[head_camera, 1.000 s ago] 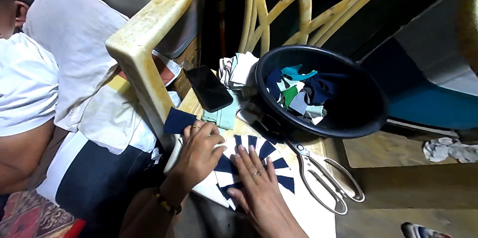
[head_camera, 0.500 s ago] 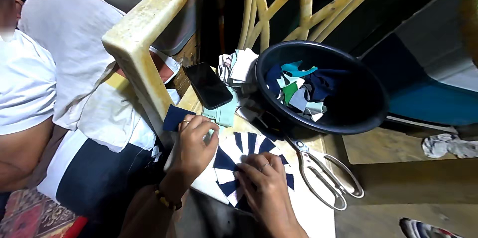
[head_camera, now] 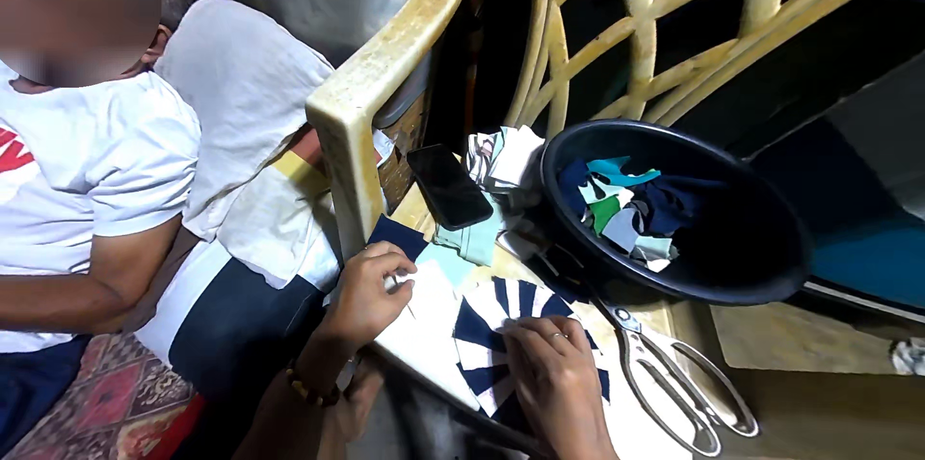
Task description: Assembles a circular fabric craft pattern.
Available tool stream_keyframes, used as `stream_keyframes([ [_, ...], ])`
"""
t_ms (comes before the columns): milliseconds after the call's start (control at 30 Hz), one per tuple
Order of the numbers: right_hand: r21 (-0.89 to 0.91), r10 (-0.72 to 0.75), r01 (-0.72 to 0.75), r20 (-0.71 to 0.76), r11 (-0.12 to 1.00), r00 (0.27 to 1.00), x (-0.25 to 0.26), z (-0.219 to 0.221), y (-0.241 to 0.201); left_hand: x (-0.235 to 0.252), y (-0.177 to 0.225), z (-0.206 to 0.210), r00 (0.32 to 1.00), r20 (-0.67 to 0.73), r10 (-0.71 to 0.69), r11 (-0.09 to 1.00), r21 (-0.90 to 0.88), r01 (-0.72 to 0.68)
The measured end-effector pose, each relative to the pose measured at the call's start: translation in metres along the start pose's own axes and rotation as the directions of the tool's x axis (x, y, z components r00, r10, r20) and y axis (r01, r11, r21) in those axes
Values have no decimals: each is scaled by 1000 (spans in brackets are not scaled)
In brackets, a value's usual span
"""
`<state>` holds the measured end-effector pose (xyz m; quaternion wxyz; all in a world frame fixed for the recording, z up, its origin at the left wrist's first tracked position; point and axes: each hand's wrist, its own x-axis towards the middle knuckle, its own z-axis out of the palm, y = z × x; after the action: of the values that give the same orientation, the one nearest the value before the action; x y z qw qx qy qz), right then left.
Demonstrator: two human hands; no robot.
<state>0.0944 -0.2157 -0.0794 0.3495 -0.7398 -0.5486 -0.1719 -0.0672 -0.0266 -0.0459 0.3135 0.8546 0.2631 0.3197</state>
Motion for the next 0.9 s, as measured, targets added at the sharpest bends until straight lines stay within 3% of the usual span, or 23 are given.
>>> stream_keyframes([
  [133, 123, 54, -40, -113, 992, 992, 11, -7, -11, 1, -4, 4, 999, -8, 52, 993, 105, -51],
  [267, 414, 181, -139, -65, 900, 981, 23, -9, -24, 10, 1, 17, 990, 47, 131, 953, 270, -138],
  [400, 355, 171, -151, -25, 923, 985, 54, -9, -29, 15, 13, 19, 989, 148, -15, 957, 289, -28],
  [467, 314, 153, -143, -7, 939, 988, 74, -4, -30, 15, 14, 20, 988, 154, -21, 963, 268, -21],
  [533, 327, 153, -144, -3, 934, 988, 89, 4, -29, 13, 11, 22, 993, 118, -1, 982, 189, -22],
  [633, 427, 160, -158, 29, 891, 987, 103, 23, -27, 8, 12, 18, 1000, 0, -20, 996, -88, 20],
  [767, 403, 91, -232, 337, 885, 937, 110, 33, -30, 6, 17, 6, 985, 121, -122, 797, -579, 170],
  [833, 405, 105, -280, 403, 871, 909, 109, 26, -34, 6, 18, 4, 981, 162, -106, 723, -664, 188],
  [900, 521, 163, -387, 424, 761, 891, 103, 16, -34, 5, 20, 6, 984, 159, -85, 690, -703, 174],
])
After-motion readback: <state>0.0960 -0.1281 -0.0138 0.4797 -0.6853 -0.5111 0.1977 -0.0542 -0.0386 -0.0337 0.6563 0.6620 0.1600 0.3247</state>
